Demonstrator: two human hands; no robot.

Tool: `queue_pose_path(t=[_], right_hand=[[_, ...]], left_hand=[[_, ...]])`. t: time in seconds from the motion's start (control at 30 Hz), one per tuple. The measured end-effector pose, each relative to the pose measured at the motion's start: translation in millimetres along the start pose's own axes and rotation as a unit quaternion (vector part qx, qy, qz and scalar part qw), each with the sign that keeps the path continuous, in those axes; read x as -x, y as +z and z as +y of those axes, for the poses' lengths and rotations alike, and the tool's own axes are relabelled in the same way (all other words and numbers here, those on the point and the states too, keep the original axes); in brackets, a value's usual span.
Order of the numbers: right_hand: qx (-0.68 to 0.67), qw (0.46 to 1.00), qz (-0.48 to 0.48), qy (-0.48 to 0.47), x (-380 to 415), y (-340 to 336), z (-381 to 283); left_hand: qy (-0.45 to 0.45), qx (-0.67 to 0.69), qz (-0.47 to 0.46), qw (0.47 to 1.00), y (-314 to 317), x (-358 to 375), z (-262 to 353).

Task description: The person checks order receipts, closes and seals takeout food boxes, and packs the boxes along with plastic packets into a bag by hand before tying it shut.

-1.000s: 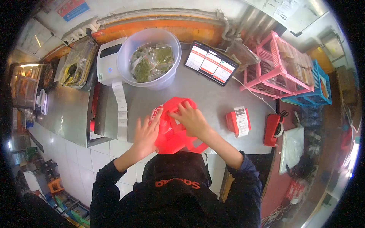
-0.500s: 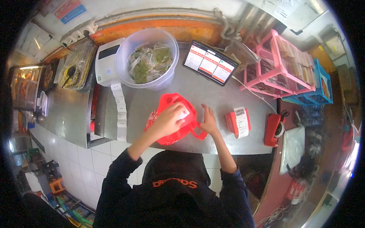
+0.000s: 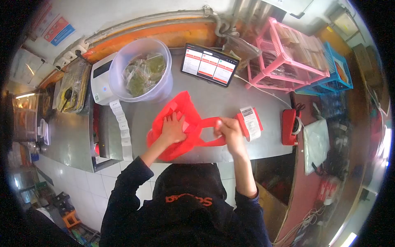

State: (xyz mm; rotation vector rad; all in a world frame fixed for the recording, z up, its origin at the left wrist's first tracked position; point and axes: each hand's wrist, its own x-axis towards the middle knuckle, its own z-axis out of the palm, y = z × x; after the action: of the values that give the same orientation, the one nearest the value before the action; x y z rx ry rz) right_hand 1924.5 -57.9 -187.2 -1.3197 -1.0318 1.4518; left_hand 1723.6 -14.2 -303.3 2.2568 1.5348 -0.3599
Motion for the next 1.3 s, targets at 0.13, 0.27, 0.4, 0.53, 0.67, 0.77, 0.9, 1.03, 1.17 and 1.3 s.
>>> queue_pose_path(t=[0.13,0.27,0.4,0.53,0.67,0.77,0.9,1.03,1.17,1.3], right_hand=[[-0.162,0.984,-0.062,0.031,20,38,-43],[-0.197,0.969,-0.140,-0.041,45,32,-68],[-0.219,0.967,-0.128,-0.028,69,29,-56],[-0.225,0.960,-0.168,-0.007,87,38,-54],[-0.231,0.944,-0.232,0.039,93,48,-59],[-0.185,0.951,-0.241,0.050,96,51,-64],[-0.198,0.961,-0.193,0.000,100,38,-56],[-0.160,0.970,-0.181,-0.004,104,33,-50],[-0.169,0.963,-0.208,-0.014,100,34,-52],[-0.313,0.912,-0.262,-0.044,85,48,-47]], left_hand=[[-0.011,0.009,-0.070,0.997,3,-8,-12],[0.045,0.033,0.024,0.998,6,16,-40],[0.066,-0.129,0.082,0.986,-65,86,-61],[0.032,-0.183,0.124,0.975,-107,121,-54],[0.163,-0.024,0.177,0.970,-102,108,-28],[0.230,-0.013,0.128,0.964,-52,57,-39],[0.065,-0.187,0.107,0.974,-65,36,-70],[0.037,0.316,0.226,0.921,-116,61,-101],[0.100,0.730,0.296,0.608,-166,116,-98],[0.260,0.548,0.185,0.773,-192,145,-98]])
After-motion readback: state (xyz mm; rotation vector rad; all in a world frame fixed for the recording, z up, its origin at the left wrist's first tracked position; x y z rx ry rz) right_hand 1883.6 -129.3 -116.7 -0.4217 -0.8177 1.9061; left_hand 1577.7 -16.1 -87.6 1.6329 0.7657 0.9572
